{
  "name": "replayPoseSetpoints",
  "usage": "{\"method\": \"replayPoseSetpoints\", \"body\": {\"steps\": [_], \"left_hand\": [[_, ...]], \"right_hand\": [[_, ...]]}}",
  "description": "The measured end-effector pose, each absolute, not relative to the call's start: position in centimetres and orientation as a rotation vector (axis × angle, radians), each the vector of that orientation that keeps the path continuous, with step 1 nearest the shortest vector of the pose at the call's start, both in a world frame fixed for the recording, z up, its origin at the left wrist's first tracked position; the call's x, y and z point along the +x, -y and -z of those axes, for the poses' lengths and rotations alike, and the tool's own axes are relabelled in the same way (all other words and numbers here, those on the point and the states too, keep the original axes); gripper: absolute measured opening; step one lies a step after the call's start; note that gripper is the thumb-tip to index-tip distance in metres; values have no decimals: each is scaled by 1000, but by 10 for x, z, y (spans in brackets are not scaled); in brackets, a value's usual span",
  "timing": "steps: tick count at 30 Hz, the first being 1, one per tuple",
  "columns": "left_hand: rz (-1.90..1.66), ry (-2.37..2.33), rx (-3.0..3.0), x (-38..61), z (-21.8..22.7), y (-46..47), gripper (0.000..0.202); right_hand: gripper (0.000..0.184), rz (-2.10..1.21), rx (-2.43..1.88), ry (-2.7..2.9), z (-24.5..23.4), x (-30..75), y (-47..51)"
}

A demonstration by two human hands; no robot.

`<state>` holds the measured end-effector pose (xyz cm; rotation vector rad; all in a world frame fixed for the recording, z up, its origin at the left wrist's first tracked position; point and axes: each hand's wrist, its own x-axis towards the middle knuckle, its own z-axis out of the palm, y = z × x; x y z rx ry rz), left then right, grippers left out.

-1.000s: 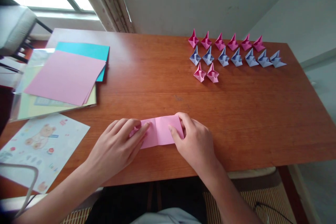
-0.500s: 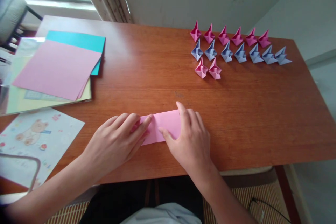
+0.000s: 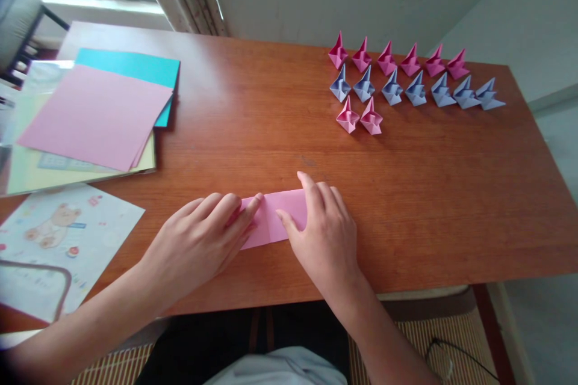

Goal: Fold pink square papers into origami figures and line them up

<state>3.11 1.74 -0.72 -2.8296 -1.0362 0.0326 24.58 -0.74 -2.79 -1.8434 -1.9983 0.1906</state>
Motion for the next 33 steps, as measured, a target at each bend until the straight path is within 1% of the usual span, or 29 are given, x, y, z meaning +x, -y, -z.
{"method": "replayPoseSetpoints", "body": {"steps": [3, 5, 12, 14, 18, 21, 24, 29, 33], "left_hand": [[-49, 1020, -2825, 31, 6, -17, 46], [-51, 1006, -2817, 31, 5, -16, 47], [-62, 999, -2787, 35, 5, -14, 41], [-66, 1010, -2779, 36, 5, -13, 40], [-65, 1041, -2786, 37, 3, -11, 39], [-77, 1074, -2799, 39, 2, -11, 40], [-81, 1078, -2792, 39, 2, -11, 42], [-79, 1059, -2809, 38, 4, -11, 44], [-86, 1068, -2816, 38, 4, -11, 45]], "right_hand": [[57, -199, -1809, 1972, 29, 247, 8], [53, -200, -1756, 1949, 29, 248, 9], [25, -222, -1457, 1975, 27, 257, 13], [26, -258, -1355, 2036, 28, 261, 15], [41, -267, -1245, 2154, 31, 268, 20], [44, -230, -1204, 2238, 31, 272, 24], [43, -194, -1140, 2320, 30, 277, 25], [33, -139, -1022, 2420, 25, 283, 23], [29, -127, -968, 2428, 22, 281, 20]]}}
